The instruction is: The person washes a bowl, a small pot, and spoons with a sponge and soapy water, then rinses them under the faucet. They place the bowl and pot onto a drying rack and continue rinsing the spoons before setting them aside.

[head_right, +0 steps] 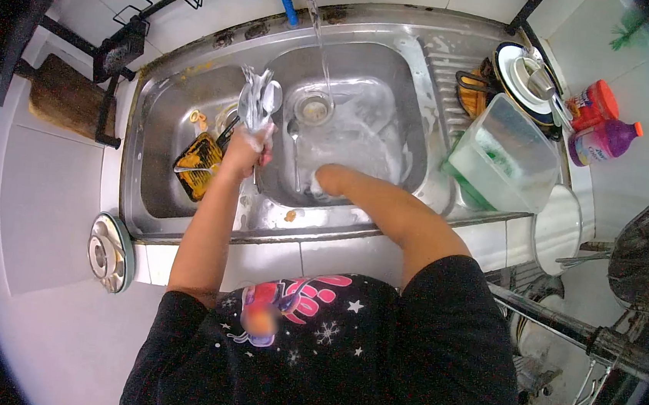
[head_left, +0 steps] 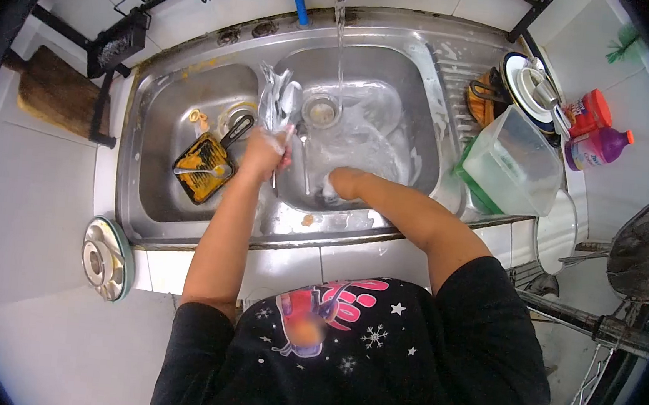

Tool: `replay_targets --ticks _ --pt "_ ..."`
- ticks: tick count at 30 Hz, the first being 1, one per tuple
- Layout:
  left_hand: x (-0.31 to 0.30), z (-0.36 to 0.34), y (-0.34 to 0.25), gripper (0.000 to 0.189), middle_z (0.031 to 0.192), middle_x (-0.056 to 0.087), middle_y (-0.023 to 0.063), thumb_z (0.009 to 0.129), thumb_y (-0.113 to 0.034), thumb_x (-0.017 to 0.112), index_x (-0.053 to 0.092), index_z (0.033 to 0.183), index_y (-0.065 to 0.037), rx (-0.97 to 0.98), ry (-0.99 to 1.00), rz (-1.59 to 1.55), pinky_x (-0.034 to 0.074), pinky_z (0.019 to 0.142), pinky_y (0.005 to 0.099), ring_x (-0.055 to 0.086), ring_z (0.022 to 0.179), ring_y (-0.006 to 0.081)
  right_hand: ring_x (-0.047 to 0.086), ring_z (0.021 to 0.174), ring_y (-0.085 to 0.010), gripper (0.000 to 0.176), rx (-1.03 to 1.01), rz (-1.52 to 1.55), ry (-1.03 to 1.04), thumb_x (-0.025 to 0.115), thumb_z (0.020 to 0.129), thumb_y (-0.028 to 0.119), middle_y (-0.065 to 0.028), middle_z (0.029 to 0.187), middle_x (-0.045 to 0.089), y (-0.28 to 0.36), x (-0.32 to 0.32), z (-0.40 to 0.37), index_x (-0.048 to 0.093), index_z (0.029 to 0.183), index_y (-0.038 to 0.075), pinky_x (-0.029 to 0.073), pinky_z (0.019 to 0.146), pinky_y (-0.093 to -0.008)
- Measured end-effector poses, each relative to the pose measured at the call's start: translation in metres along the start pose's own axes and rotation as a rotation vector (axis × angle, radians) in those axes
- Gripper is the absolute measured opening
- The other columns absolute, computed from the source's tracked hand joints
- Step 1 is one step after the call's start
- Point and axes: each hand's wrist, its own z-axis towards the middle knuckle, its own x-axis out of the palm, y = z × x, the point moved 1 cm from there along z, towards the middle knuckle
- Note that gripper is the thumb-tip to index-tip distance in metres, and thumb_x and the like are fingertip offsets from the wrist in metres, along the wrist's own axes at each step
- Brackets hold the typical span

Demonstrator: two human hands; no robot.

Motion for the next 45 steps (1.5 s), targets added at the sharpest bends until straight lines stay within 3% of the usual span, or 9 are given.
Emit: replay_targets --ticks 8,17,20,24,27,29,31,39,45 --pt "0.022 0.001 0.004 0.021 0.061 0.053 0.0083 0.084 -0.021 0.053 0.049 0.092 -0.001 0.054 -0.018 -0.242 0.04 0.036 0.0269 0.054 0.045 0.0186 0.059 0.085 -0.0284 0.019 0.12 0.072 -0.144 0.061 0.064 0.011 -0.0173 0.088 0.061 -0.045 0.017 0.016 0.064 0.08 0.001 0.046 0.075 -0.0357" --pt "0.023 -0.002 0.001 0.021 0.057 0.054 0.0095 0.084 -0.021 0.054 0.053 0.085 0.0 0.064 0.014 0.087 0.043 0.036 0.0288 0.056 0.046 0.0185 0.058 0.089 -0.0305 0.025 0.267 -0.031 -0.127 0.056 0.066 0.009 -0.0181 0.095 0.06 -0.031 0.014 0.012 0.061 0.089 0.001 0.047 0.076 -0.0379" --pt "0.032 0.005 0.016 0.021 0.062 0.057 0.0107 0.084 -0.02 0.053 0.05 0.091 0.0 -0.033 0.025 -0.313 0.042 0.036 0.0301 0.058 0.049 0.0205 0.06 0.084 -0.0276 0.027 0.37 -0.059 -0.312 0.058 0.066 0.009 -0.0177 0.09 0.061 -0.057 0.015 0.032 0.059 0.091 -0.001 0.048 0.073 -0.036" --pt "0.05 0.022 0.035 0.02 0.08 0.06 0.0131 0.082 -0.014 0.052 0.05 0.099 -0.003 -0.033 -0.1 -0.316 0.047 0.043 0.0337 0.06 0.058 0.0236 0.06 0.069 -0.0239 0.029 0.223 1.613 -0.611 0.063 0.069 0.01 -0.013 0.082 0.061 -0.061 -0.043 0.032 0.056 0.093 -0.004 0.049 0.059 -0.035" --pt "0.065 0.048 0.061 0.017 0.075 0.06 0.0105 0.078 -0.013 0.055 0.053 0.094 -0.005 0.472 -0.215 0.397 0.042 0.038 0.031 0.057 0.053 0.0195 0.06 0.065 -0.0242 0.029 0.366 1.801 -0.919 0.066 0.068 0.006 -0.0117 0.081 0.059 -0.038 -0.069 0.038 0.055 0.093 -0.003 0.049 0.055 -0.0352" --pt "0.084 0.015 0.02 0.016 0.066 0.058 0.01 0.077 -0.014 0.055 0.057 0.089 -0.003 0.119 -0.055 -0.349 0.037 0.034 0.0285 0.052 0.044 0.0161 0.059 0.064 -0.0223 0.03 0.247 1.823 -1.205 0.067 0.065 0.002 -0.0108 0.08 0.059 -0.04 -0.061 0.057 0.055 0.093 -0.004 0.049 0.054 -0.0343" --pt "0.089 0.004 0.01 0.015 0.06 0.055 0.0082 0.079 -0.015 0.052 0.056 0.088 -0.003 0.116 -0.074 -0.271 0.035 0.033 0.0279 0.049 0.041 0.015 0.059 0.062 -0.0218 0.027 0.123 1.861 -1.356 0.066 0.068 0.002 -0.0109 0.08 0.059 -0.019 -0.076 0.04 0.056 0.092 -0.004 0.049 0.052 -0.0344" --pt "0.08 -0.008 -0.004 0.027 0.05 0.039 0.001 0.085 -0.028 0.051 0.05 0.076 -0.003 -0.006 0.135 -0.36 0.028 0.034 0.0244 0.033 0.037 0.0094 0.057 0.066 -0.0193 0.026 0.065 2.293 -1.028 0.064 0.069 0.003 -0.0079 0.081 0.058 -0.027 -0.098 0.013 0.055 0.093 0.0 0.047 0.057 -0.0301" --pt "0.08 -0.01 -0.008 0.023 0.049 0.04 0.0012 0.085 -0.023 0.051 0.051 0.076 -0.002 0.063 0.241 -0.312 0.027 0.035 0.0246 0.033 0.037 0.0095 0.058 0.067 -0.0196 0.026 0.054 2.19 -1.241 0.065 0.066 -0.001 -0.0071 0.08 0.059 -0.046 -0.108 0.009 0.057 0.091 0.002 0.046 0.058 -0.0306"
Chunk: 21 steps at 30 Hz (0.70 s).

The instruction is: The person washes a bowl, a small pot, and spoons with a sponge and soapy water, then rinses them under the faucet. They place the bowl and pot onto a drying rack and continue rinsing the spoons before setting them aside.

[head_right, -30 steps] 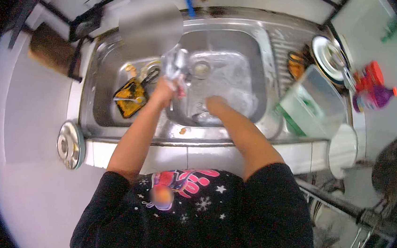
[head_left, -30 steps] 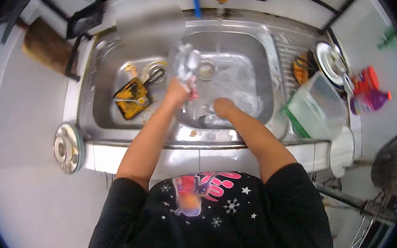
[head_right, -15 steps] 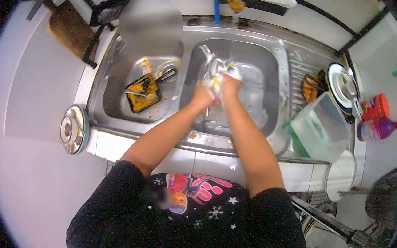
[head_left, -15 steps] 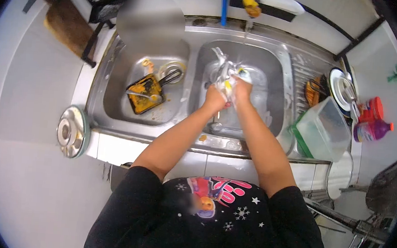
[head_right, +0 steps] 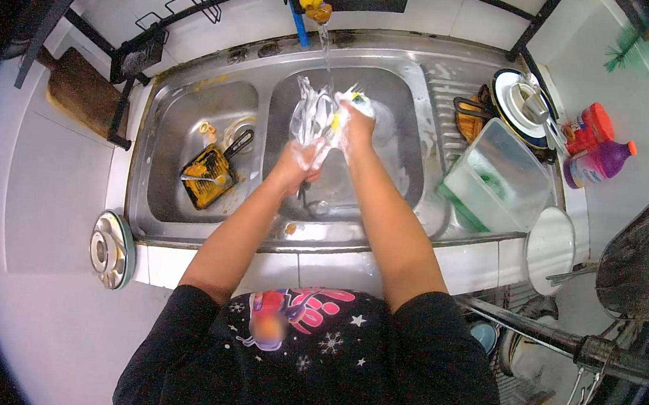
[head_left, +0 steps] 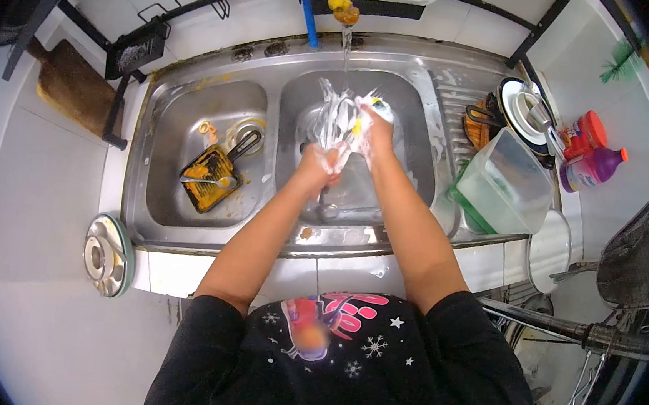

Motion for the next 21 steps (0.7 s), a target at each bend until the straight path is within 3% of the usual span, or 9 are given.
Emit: replay_targets --ticks 1,7,9,13,14,16,19,21 --pt "0.0 0.0 -0.003 0.023 0.049 0.041 0.0019 0.085 -0.022 0.051 0.051 0.075 -0.001 0.009 0.011 0.023 0.027 0.034 0.0253 0.033 0.036 0.0099 0.058 0.068 -0.0197 0.025 -0.008 -0.036 -0.033 0.065 0.066 -0.001 -0.0072 0.08 0.06 0.003 -0.001 0.0 0.057 0.09 0.002 0.046 0.058 -0.0306" --pt "0.005 -0.005 -0.012 0.024 0.048 0.042 0.0021 0.084 -0.021 0.051 0.054 0.072 0.0 0.035 0.052 0.056 0.026 0.033 0.026 0.034 0.035 0.0106 0.059 0.067 -0.0167 0.014 -0.815 -0.772 -0.126 0.066 0.065 0.0 -0.0084 0.079 0.063 0.045 0.017 0.008 0.06 0.078 -0.003 0.046 0.059 -0.0305" --pt "0.004 -0.015 -0.014 0.025 0.047 0.04 0.0012 0.085 -0.021 0.05 0.054 0.074 0.001 -0.007 0.039 0.151 0.025 0.033 0.0251 0.033 0.035 0.01 0.059 0.065 -0.0184 0.014 -0.578 -0.548 -0.243 0.066 0.066 -0.001 -0.0097 0.078 0.062 0.067 0.01 0.034 0.059 0.078 -0.002 0.046 0.058 -0.0313" --pt "0.004 -0.017 -0.013 0.029 0.045 0.039 0.0013 0.085 -0.024 0.051 0.053 0.068 -0.001 0.026 -0.069 0.04 0.025 0.032 0.0251 0.033 0.033 0.0107 0.058 0.064 -0.0227 0.025 0.055 -0.003 0.187 0.059 0.078 0.023 -0.0112 0.076 0.058 0.067 -0.021 0.05 0.053 0.089 0.002 0.049 0.057 -0.0372" --pt "0.0 -0.01 -0.012 0.03 0.045 0.039 0.0015 0.085 -0.025 0.051 0.052 0.068 -0.001 0.057 -0.039 -0.007 0.025 0.032 0.0251 0.033 0.033 0.0109 0.059 0.063 -0.0224 0.033 0.219 0.166 0.215 0.054 0.081 0.039 -0.0107 0.073 0.059 0.05 -0.025 0.042 0.055 0.082 0.006 0.051 0.059 -0.039" --pt "-0.002 -0.004 -0.016 0.032 0.047 0.043 0.0036 0.085 -0.028 0.051 0.052 0.069 -0.001 0.068 0.059 -0.09 0.027 0.031 0.0247 0.036 0.033 0.0118 0.058 0.059 -0.0215 0.03 0.27 -0.037 0.172 0.057 0.079 0.038 -0.0089 0.071 0.058 0.026 -0.011 0.006 0.055 0.081 0.007 0.05 0.057 -0.039" --pt "0.007 -0.005 -0.011 0.032 0.05 0.049 0.0063 0.086 -0.028 0.049 0.053 0.07 -0.001 -0.096 -0.088 0.11 0.033 0.032 0.0253 0.043 0.035 0.0137 0.056 0.058 -0.0208 0.024 0.218 -0.19 0.183 0.061 0.076 0.027 -0.0067 0.069 0.056 -0.003 -0.011 -0.012 0.056 0.084 0.005 0.047 0.051 -0.0344" --pt "0.004 0.002 0.002 0.03 0.061 0.054 0.0093 0.085 -0.029 0.05 0.053 0.077 -0.001 0.006 -0.096 0.029 0.04 0.035 0.0272 0.05 0.042 0.0156 0.057 0.061 -0.021 0.022 0.264 -0.013 0.314 0.062 0.075 0.02 -0.007 0.07 0.057 -0.008 -0.015 -0.008 0.056 0.086 0.003 0.047 0.052 -0.0329"
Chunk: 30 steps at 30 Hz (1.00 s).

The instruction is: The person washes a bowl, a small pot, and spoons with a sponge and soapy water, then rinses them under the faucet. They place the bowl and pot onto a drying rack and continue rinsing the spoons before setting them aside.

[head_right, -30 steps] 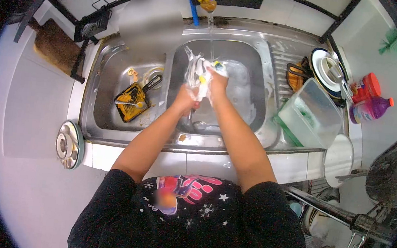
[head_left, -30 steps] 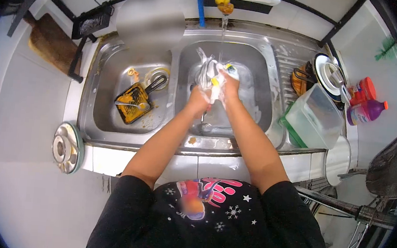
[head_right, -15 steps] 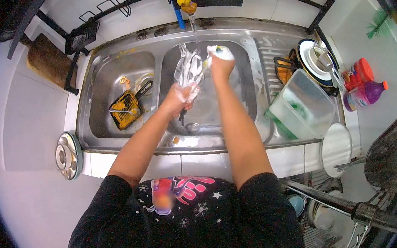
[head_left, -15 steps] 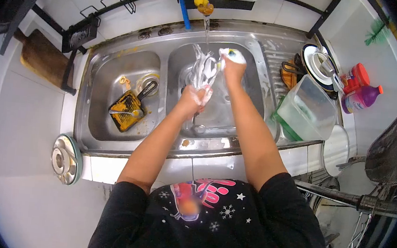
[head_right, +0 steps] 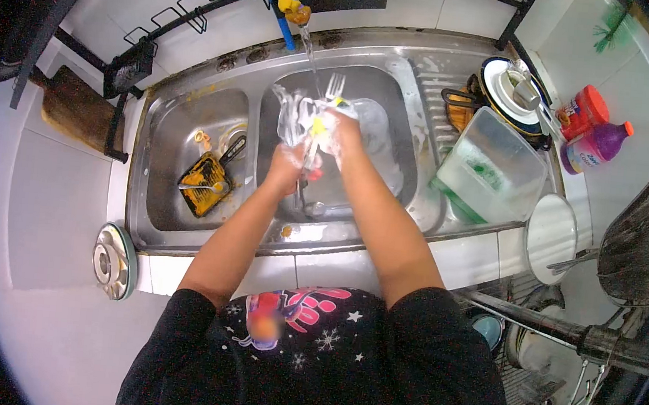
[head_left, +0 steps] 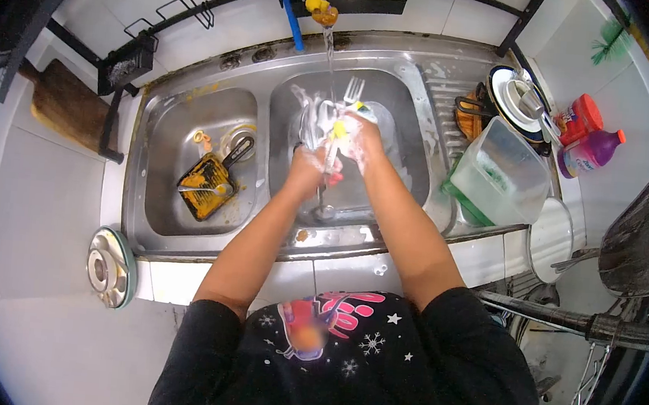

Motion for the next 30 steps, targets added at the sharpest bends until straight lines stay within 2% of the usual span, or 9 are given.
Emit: replay_targets --ticks 4,5,8,13,17,20,25,27,30 --pt "0.002 0.009 0.009 0.024 0.061 0.052 0.0085 0.086 -0.025 0.048 0.052 0.082 -0.001 -0.008 -0.06 -0.179 0.038 0.034 0.0277 0.051 0.043 0.0162 0.059 0.067 -0.021 0.022 -0.334 -0.268 -0.255 0.063 0.073 0.01 -0.0083 0.077 0.06 -0.006 0.033 -0.022 0.057 0.092 0.0 0.048 0.057 -0.0309" --pt "0.002 0.012 0.01 0.022 0.059 0.051 0.0082 0.086 -0.022 0.047 0.052 0.082 -0.001 -0.007 -0.064 -0.193 0.037 0.034 0.0274 0.05 0.042 0.0166 0.06 0.075 -0.02 0.024 -0.532 -0.889 -0.254 0.062 0.073 0.007 -0.0093 0.083 0.061 -0.012 0.026 -0.017 0.057 0.094 -0.002 0.047 0.064 -0.031" --pt "-0.006 0.017 0.003 0.019 0.058 0.049 0.0064 0.086 -0.022 0.048 0.051 0.082 -0.003 -0.064 0.005 -0.26 0.037 0.034 0.029 0.049 0.042 0.0177 0.059 0.078 -0.0181 0.025 -0.564 -1.048 -0.204 0.061 0.075 0.009 -0.0101 0.088 0.062 -0.012 0.033 -0.022 0.057 0.096 -0.003 0.045 0.069 -0.0301" --pt "-0.022 0.045 -0.02 0.012 0.067 0.053 -0.0003 0.086 -0.019 0.051 0.055 0.089 -0.008 0.201 -0.134 -0.534 0.043 0.048 0.0264 0.049 0.054 0.0122 0.058 0.077 -0.0161 0.026 -0.316 -1.092 0.073 0.061 0.075 0.014 -0.0095 0.086 0.062 -0.015 0.047 -0.06 0.057 0.096 -0.001 0.044 0.069 -0.0282" --pt "-0.041 0.055 -0.029 0.018 0.059 0.046 0.0003 0.086 -0.024 0.052 0.049 0.076 -0.009 0.222 -0.075 -0.392 0.038 0.041 0.026 0.043 0.046 0.0116 0.057 0.07 -0.0184 0.021 -0.291 -1.228 0.112 0.061 0.073 0.015 -0.0096 0.08 0.062 -0.028 0.041 -0.064 0.059 0.089 0.002 0.045 0.065 -0.0297" --pt "-0.04 0.052 -0.027 0.025 0.052 0.041 -0.0003 0.084 -0.031 0.054 0.047 0.072 -0.01 0.184 -0.173 -0.224 0.033 0.037 0.0264 0.039 0.04 0.0117 0.058 0.069 -0.0243 0.023 -0.316 -1.602 0.481 0.062 0.07 0.017 -0.0136 0.079 0.062 -0.034 0.009 -0.024 0.06 0.087 0.003 0.045 0.064 -0.0332" --pt "-0.052 0.051 -0.025 0.035 0.046 0.038 -0.0002 0.079 -0.038 0.059 0.047 0.064 -0.008 0.175 -0.305 -0.037 0.03 0.032 0.0284 0.037 0.036 0.0113 0.06 0.08 -0.0296 0.026 0.254 -2.223 0.747 0.065 0.061 0.019 -0.0199 0.084 0.061 -0.09 -0.045 -0.027 0.063 0.079 0.0 0.047 0.072 -0.0373" --pt "-0.06 0.051 -0.03 0.032 0.047 0.039 -0.0002 0.08 -0.035 0.059 0.049 0.066 -0.007 0.201 -0.317 -0.002 0.03 0.032 0.028 0.037 0.036 0.011 0.06 0.081 -0.0291 0.027 0.168 -2.301 0.844 0.064 0.059 0.016 -0.0187 0.087 0.062 -0.107 -0.053 -0.045 0.064 0.079 -0.002 0.047 0.071 -0.0368" --pt "-0.068 0.043 -0.03 0.026 0.048 0.042 0.0003 0.081 -0.029 0.057 0.053 0.072 -0.005 0.187 -0.328 -0.008 0.029 0.033 0.0273 0.038 0.036 0.0108 0.06 0.081 -0.029 0.027 0.414 -2.242 0.865 0.065 0.06 0.016 -0.0186 0.087 0.062 -0.11 -0.05 -0.038 0.064 0.081 -0.001 0.047 0.071 -0.0365"
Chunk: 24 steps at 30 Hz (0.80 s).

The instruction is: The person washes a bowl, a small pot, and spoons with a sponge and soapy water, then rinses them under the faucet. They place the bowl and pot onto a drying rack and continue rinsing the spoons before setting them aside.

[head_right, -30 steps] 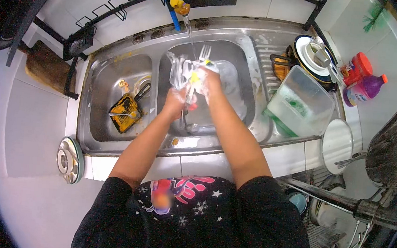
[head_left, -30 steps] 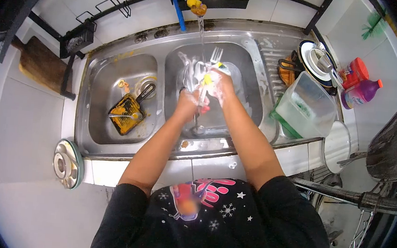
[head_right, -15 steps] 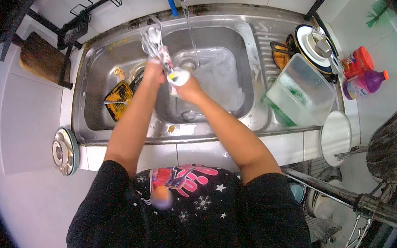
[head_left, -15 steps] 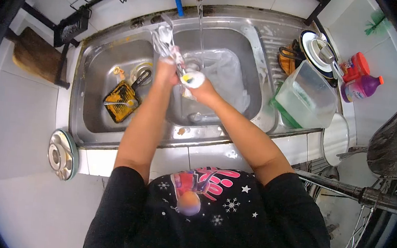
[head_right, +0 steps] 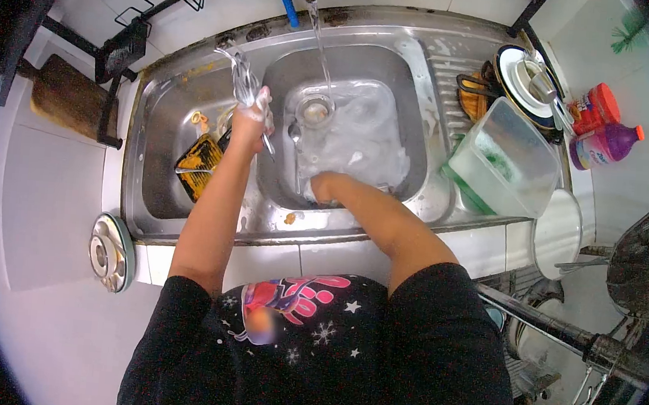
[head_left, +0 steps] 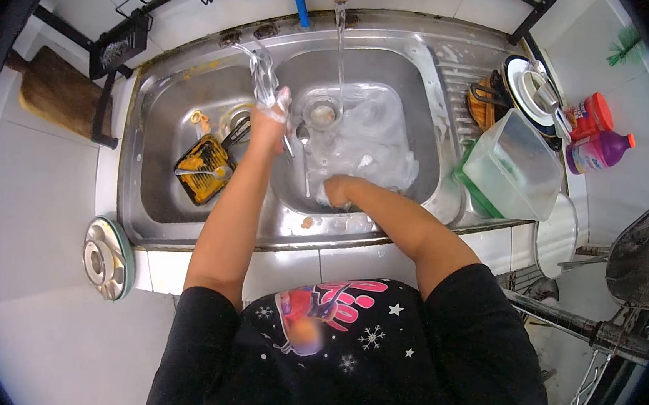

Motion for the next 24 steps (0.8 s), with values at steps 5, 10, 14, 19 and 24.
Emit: replay_targets --ticks 5,10,14,19,24 --pt "-0.008 0.002 0.011 0.026 0.049 0.042 0.0008 0.084 -0.028 0.055 0.053 0.078 -0.002 -0.03 0.072 0.059 0.028 0.033 0.0254 0.038 0.035 0.0108 0.06 0.078 -0.0289 0.026 -0.088 0.095 -0.054 0.062 0.064 0.018 -0.0185 0.086 0.061 -0.004 -0.015 -0.02 0.062 0.082 0.0 0.046 0.069 -0.0375" --pt "0.007 -0.011 0.033 0.025 0.054 0.053 0.0047 0.085 -0.026 0.053 0.054 0.079 -0.002 -0.071 0.087 0.034 0.029 0.032 0.0247 0.04 0.035 0.0108 0.06 0.07 -0.02 0.018 0.025 0.787 -0.697 0.06 0.068 0.006 -0.0104 0.079 0.063 -0.062 -0.046 -0.021 0.06 0.085 0.0 0.048 0.062 -0.0335" --pt "0.03 -0.02 0.062 0.022 0.068 0.062 0.0086 0.085 -0.025 0.052 0.056 0.084 -0.003 -0.049 0.061 0.158 0.032 0.033 0.0241 0.044 0.04 0.0103 0.058 0.074 -0.0184 0.021 0.172 1.331 -1.209 0.061 0.071 0.005 -0.0088 0.086 0.062 -0.061 -0.105 -0.046 0.059 0.091 0.0 0.046 0.063 -0.0317" --pt "0.055 -0.041 0.059 0.019 0.068 0.061 0.0083 0.082 -0.018 0.053 0.06 0.086 0.0 0.127 0.123 0.227 0.04 0.051 0.0278 0.054 0.059 0.0144 0.058 0.073 -0.0229 0.019 0.147 1.247 -1.671 0.065 0.068 0.008 -0.0126 0.078 0.061 -0.042 -0.116 -0.032 0.058 0.083 -0.001 0.044 0.064 -0.0325" --pt "0.059 -0.058 0.041 0.014 0.065 0.058 0.0082 0.081 -0.011 0.05 0.059 0.082 0.0 0.201 0.206 0.178 0.042 0.054 0.0293 0.055 0.058 0.015 0.057 0.062 -0.0238 0.019 0.242 1.168 -1.726 0.066 0.068 0.008 -0.0116 0.074 0.06 -0.036 -0.118 -0.033 0.057 0.083 0.0 0.045 0.056 -0.0337"
